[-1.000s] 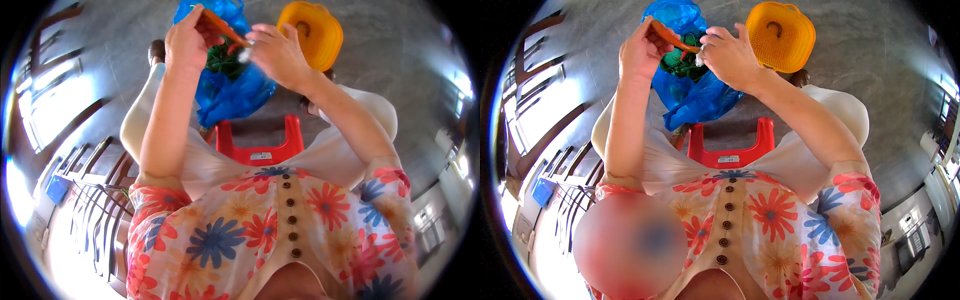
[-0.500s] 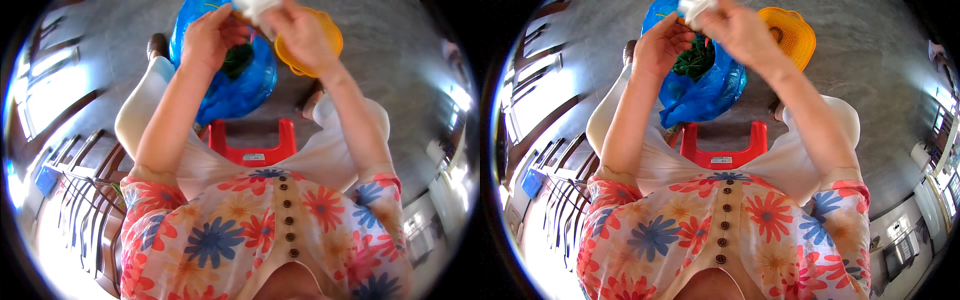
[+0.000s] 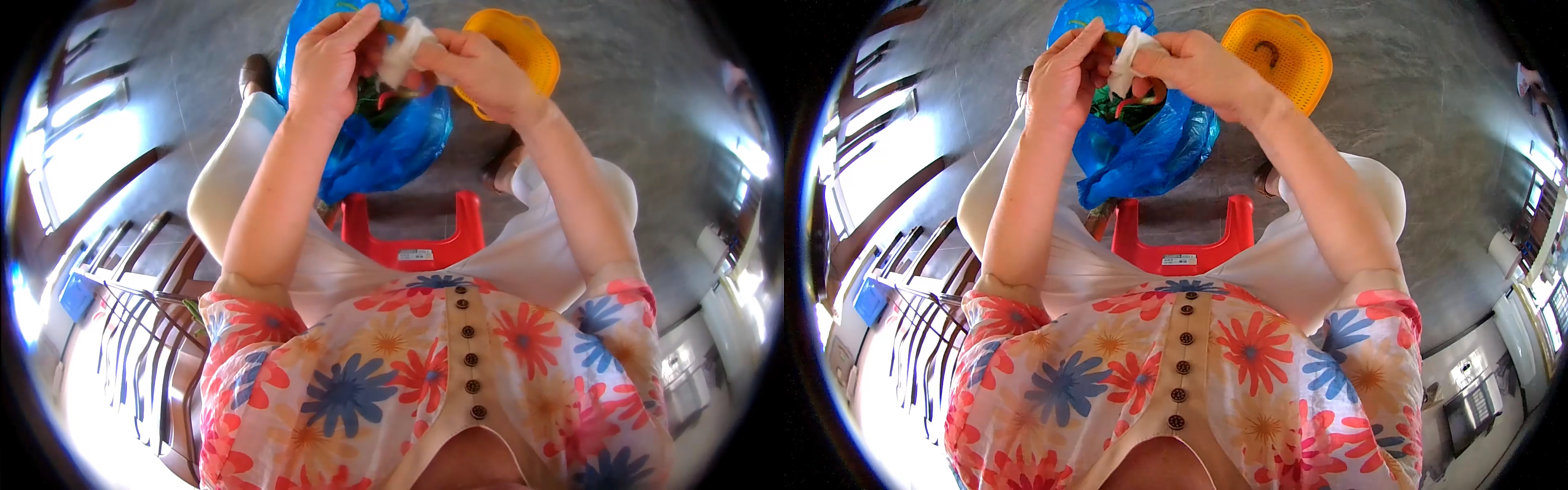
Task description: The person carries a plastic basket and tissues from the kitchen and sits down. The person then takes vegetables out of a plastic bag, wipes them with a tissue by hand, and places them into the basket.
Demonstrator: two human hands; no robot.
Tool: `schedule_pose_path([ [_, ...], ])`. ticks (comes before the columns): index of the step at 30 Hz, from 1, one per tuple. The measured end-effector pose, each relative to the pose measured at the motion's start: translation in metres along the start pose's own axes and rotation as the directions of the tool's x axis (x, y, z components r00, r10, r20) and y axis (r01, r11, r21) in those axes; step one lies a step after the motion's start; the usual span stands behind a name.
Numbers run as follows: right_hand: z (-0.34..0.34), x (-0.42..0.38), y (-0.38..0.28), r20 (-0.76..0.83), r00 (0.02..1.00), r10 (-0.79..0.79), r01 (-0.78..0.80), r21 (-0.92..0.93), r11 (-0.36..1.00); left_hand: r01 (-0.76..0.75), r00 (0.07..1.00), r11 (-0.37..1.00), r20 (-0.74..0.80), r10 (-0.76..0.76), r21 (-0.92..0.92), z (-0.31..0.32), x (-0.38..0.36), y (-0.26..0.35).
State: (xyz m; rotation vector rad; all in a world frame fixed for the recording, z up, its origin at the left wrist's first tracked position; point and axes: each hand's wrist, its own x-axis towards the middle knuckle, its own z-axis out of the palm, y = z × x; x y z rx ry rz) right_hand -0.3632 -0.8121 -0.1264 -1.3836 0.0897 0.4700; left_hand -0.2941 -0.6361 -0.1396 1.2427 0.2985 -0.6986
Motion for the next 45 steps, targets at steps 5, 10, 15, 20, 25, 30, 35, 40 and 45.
schedule_pose_path([
  [5,-0.004,-0.008,-0.019,0.029,0.992,0.126,-0.128,0.354,0.926,-0.037,0.977,0.999,0.211,0.038,-0.01,0.013,-0.007,0.003],
  [10,0.004,-0.005,-0.013,-0.029,0.995,0.092,-0.08,0.283,0.956,-0.22,0.968,0.95,0.169,0.184,0.224,0.015,-0.012,0.006],
  [15,0.013,-0.007,-0.004,-0.056,0.996,0.066,-0.056,0.163,0.985,-0.235,0.972,0.958,0.03,0.234,0.166,0.015,-0.013,0.016],
  [20,0.027,-0.012,-0.006,-0.133,0.981,0.139,-0.084,0.35,0.933,-0.201,0.973,0.979,-0.11,0.204,0.037,0.006,-0.006,0.018],
  [25,0.004,-0.012,-0.003,-0.133,0.979,0.151,-0.106,0.301,0.948,-0.16,0.977,0.987,-0.14,0.161,0.021,-0.003,-0.001,0.024],
  [30,-0.02,-0.018,-0.011,-0.045,0.994,0.097,-0.107,-0.321,0.941,-0.586,0.703,0.191,0.376,0.604,0.788,0.001,-0.004,0.04],
  [35,-0.022,-0.018,-0.026,0.126,0.972,0.196,-0.176,-0.156,0.972,-0.473,0.867,0.377,0.498,0.037,0.796,0.023,-0.022,0.023],
  [40,-0.031,-0.02,-0.021,0.068,0.989,0.133,-0.129,-0.063,0.99,-0.433,0.898,0.523,0.401,0.18,0.734,0.01,-0.01,0.021],
  [45,-0.031,-0.019,-0.019,-0.007,0.992,0.128,-0.129,-0.042,0.991,-0.337,0.941,0.627,0.259,0.216,0.703,0.011,-0.011,0.023],
])
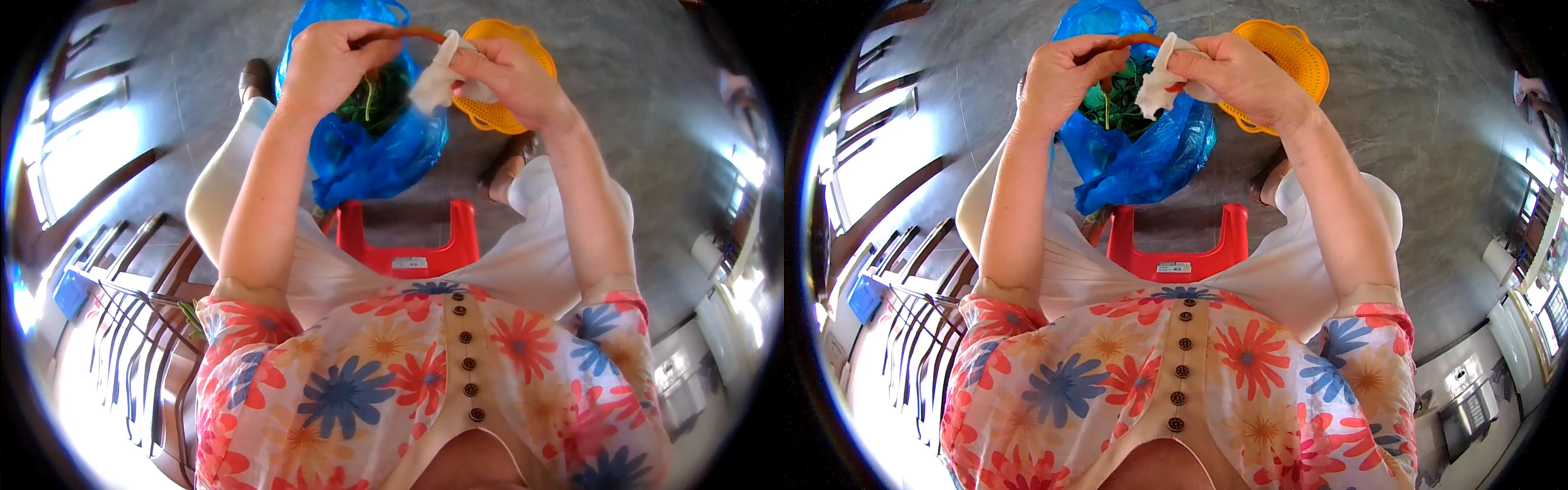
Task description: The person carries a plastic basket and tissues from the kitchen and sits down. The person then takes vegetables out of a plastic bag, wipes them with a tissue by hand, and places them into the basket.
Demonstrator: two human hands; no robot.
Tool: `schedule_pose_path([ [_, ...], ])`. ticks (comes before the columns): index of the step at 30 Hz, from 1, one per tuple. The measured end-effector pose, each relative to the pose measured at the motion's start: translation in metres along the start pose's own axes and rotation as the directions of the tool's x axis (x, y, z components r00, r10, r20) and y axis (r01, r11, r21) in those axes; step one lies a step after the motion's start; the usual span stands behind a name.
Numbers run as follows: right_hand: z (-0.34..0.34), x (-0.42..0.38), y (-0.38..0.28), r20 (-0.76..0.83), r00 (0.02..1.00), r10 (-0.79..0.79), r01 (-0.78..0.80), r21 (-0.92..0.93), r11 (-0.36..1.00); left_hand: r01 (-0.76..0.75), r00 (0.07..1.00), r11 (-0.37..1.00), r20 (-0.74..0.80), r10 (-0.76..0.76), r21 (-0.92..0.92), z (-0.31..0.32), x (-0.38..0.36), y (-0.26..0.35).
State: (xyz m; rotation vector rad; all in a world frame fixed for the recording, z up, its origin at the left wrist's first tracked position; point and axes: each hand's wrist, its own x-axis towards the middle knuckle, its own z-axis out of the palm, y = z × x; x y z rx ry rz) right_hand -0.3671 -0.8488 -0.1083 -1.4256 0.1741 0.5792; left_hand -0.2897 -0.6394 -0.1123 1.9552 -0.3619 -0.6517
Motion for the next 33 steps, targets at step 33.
schedule_pose_path([
  [33,-0.006,-0.015,0.004,0.058,0.998,0.009,-0.006,-0.057,0.998,0.238,0.968,0.768,0.085,-0.234,-0.595,0.042,-0.011,0.003],
])
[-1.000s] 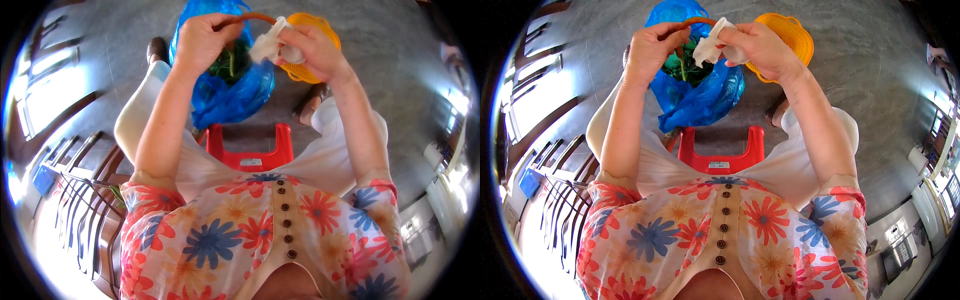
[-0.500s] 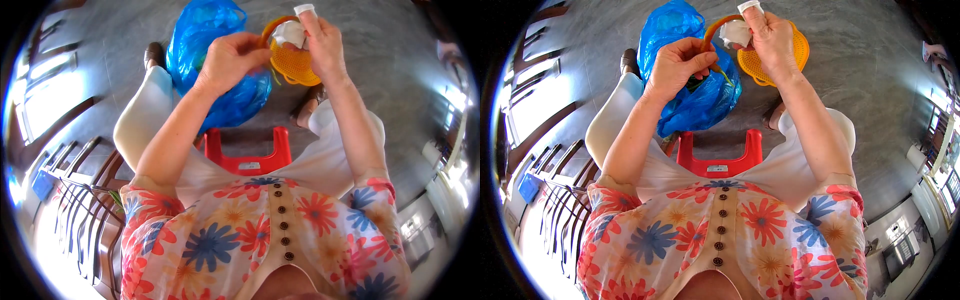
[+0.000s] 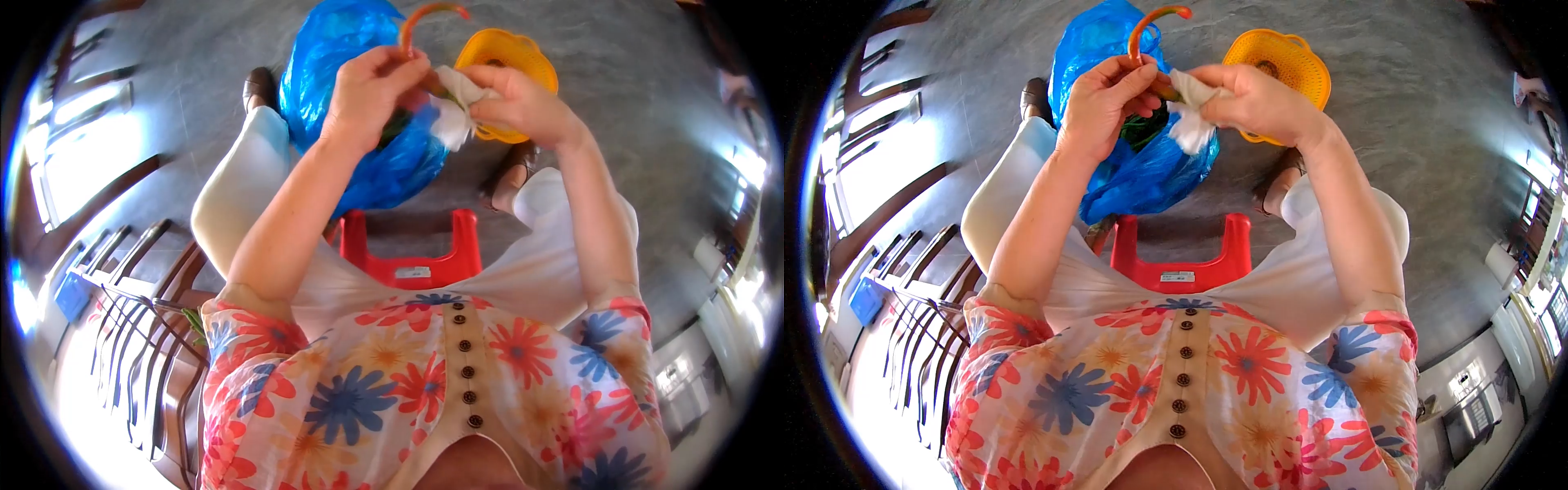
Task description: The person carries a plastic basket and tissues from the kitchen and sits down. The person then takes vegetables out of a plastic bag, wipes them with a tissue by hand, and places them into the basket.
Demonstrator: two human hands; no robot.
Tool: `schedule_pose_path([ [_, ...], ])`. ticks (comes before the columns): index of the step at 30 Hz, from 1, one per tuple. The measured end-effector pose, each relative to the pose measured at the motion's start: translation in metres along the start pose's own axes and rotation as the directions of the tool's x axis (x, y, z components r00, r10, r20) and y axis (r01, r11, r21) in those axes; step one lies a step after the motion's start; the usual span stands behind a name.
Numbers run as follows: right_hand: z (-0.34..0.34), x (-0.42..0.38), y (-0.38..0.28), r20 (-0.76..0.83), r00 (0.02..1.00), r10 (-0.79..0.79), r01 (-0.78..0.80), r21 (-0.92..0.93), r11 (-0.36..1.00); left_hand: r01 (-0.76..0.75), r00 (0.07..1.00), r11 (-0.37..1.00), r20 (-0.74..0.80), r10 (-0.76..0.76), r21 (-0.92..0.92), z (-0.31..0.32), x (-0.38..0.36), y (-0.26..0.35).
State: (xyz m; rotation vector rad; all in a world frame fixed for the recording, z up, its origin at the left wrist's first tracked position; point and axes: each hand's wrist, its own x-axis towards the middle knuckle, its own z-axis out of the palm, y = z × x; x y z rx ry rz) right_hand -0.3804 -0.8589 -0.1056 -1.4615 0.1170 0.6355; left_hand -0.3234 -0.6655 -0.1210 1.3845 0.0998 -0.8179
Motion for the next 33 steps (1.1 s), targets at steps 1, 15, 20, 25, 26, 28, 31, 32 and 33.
schedule_pose_path([
  [1,-0.001,-0.002,-0.001,0.064,0.996,0.06,-0.059,-0.021,0.998,0.001,1.0,1.0,0.012,-0.001,0.007,0.001,0.0,-0.002],
  [15,-0.066,-0.023,0.067,-0.517,0.845,0.135,-0.513,-0.713,0.478,-0.268,0.946,0.334,0.312,-0.088,0.904,-0.038,0.026,-0.121],
  [20,-0.066,-0.023,0.071,-0.572,0.821,-0.01,-0.464,-0.676,0.572,-0.191,0.825,0.503,0.416,-0.383,0.843,0.002,-0.007,-0.147],
  [25,-0.073,-0.019,0.075,-0.595,0.8,-0.076,-0.445,-0.673,0.59,-0.207,0.837,0.468,0.404,-0.371,0.859,-0.005,-0.003,-0.157],
  [26,-0.073,-0.018,0.078,-0.586,0.808,-0.066,-0.441,-0.674,0.593,-0.212,0.826,0.441,0.401,-0.396,0.872,-0.005,-0.001,-0.153],
  [28,-0.074,-0.017,0.078,-0.588,0.806,-0.062,-0.438,-0.663,0.607,-0.224,0.856,0.428,0.387,-0.342,0.876,-0.007,0.003,-0.155],
  [31,-0.069,-0.016,0.067,-0.595,0.799,-0.086,-0.411,-0.645,0.644,-0.197,0.919,0.426,0.318,-0.235,0.883,-0.008,0.005,-0.146],
  [32,-0.069,-0.015,0.066,-0.582,0.807,-0.101,-0.385,-0.648,0.657,-0.191,0.941,0.445,0.291,-0.169,0.875,-0.01,0.006,-0.15],
  [33,-0.069,-0.015,0.064,-0.569,0.814,-0.116,-0.358,-0.65,0.67,-0.186,0.959,0.463,0.262,-0.104,0.867,-0.014,0.01,-0.155],
])
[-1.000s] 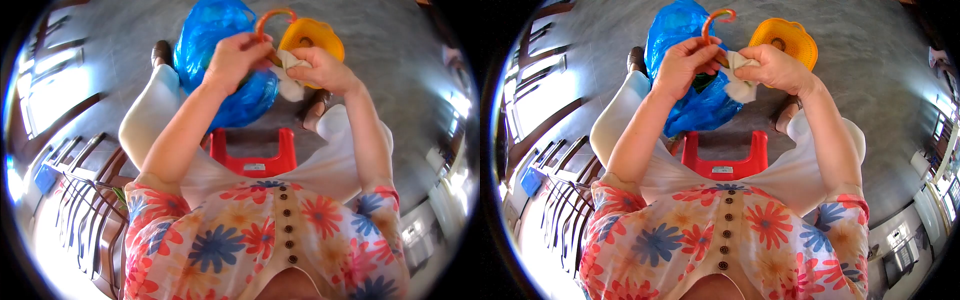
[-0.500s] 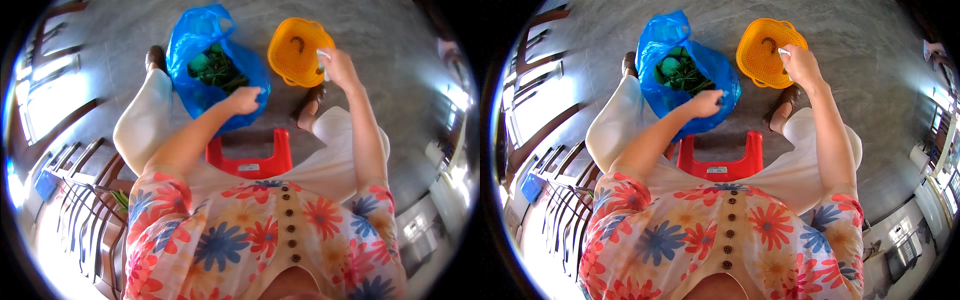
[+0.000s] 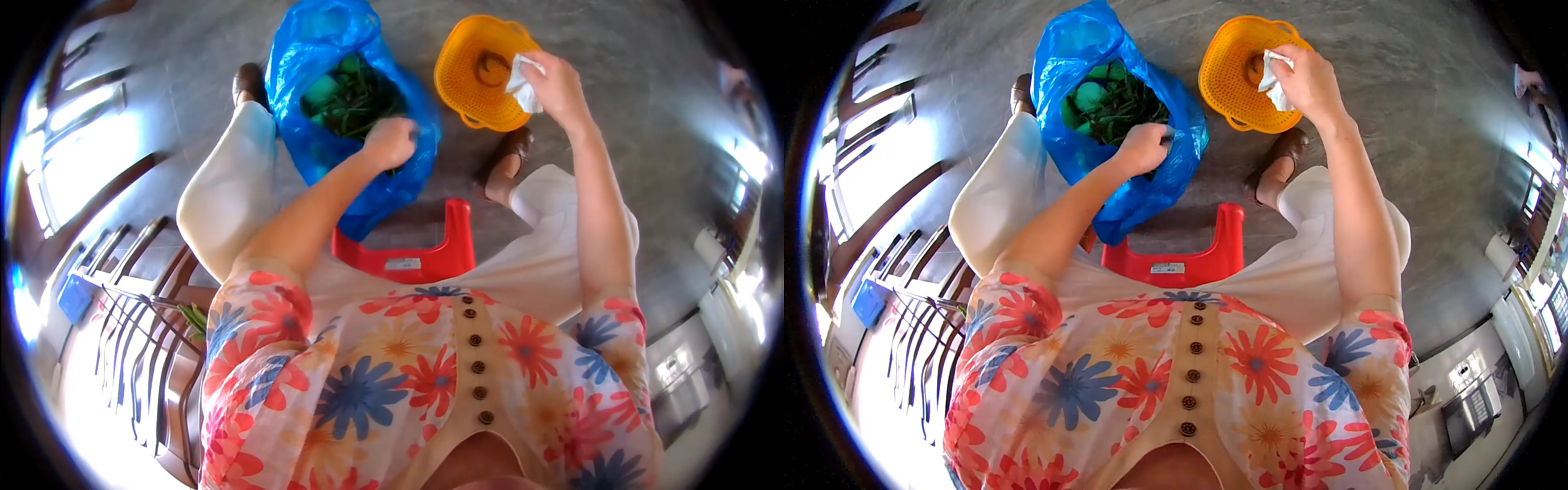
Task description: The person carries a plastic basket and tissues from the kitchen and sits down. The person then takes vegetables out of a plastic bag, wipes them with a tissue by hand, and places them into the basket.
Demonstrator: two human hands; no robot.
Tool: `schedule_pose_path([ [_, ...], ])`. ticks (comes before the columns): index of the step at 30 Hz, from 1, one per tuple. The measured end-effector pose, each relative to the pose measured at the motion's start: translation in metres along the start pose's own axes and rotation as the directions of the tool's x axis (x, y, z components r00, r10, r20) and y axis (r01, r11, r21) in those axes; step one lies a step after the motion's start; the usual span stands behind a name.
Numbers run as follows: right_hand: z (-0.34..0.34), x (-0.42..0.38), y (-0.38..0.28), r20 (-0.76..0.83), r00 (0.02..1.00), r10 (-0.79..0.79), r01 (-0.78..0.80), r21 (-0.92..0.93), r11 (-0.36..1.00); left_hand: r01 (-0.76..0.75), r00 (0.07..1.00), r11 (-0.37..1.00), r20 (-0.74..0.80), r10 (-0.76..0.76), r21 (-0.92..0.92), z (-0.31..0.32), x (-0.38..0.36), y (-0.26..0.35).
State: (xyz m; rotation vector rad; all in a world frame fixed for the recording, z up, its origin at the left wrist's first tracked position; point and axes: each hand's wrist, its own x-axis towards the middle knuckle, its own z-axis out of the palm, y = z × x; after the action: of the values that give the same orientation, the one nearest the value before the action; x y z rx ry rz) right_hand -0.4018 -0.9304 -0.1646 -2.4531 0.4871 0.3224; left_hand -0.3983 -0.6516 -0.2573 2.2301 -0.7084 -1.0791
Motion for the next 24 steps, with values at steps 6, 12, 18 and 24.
schedule_pose_path([
  [6,0.0,-0.013,-0.036,0.187,0.982,0.008,-0.09,0.437,0.895,0.336,0.94,0.908,-0.153,-0.306,0.252,-0.01,0.0,-0.053],
  [12,0.007,-0.015,-0.039,0.018,0.961,-0.277,0.246,0.411,0.878,0.3,0.953,0.87,-0.08,-0.292,0.392,0.0,-0.012,-0.069],
  [18,0.009,-0.017,-0.042,-0.08,0.878,-0.473,0.478,0.076,0.875,0.431,0.888,0.833,0.001,-0.46,0.346,-0.006,-0.008,-0.066],
  [24,0.0,-0.025,-0.061,-0.069,0.91,-0.409,0.415,0.1,0.904,0.549,0.825,0.8,-0.008,-0.564,0.241,-0.016,0.001,-0.074],
])
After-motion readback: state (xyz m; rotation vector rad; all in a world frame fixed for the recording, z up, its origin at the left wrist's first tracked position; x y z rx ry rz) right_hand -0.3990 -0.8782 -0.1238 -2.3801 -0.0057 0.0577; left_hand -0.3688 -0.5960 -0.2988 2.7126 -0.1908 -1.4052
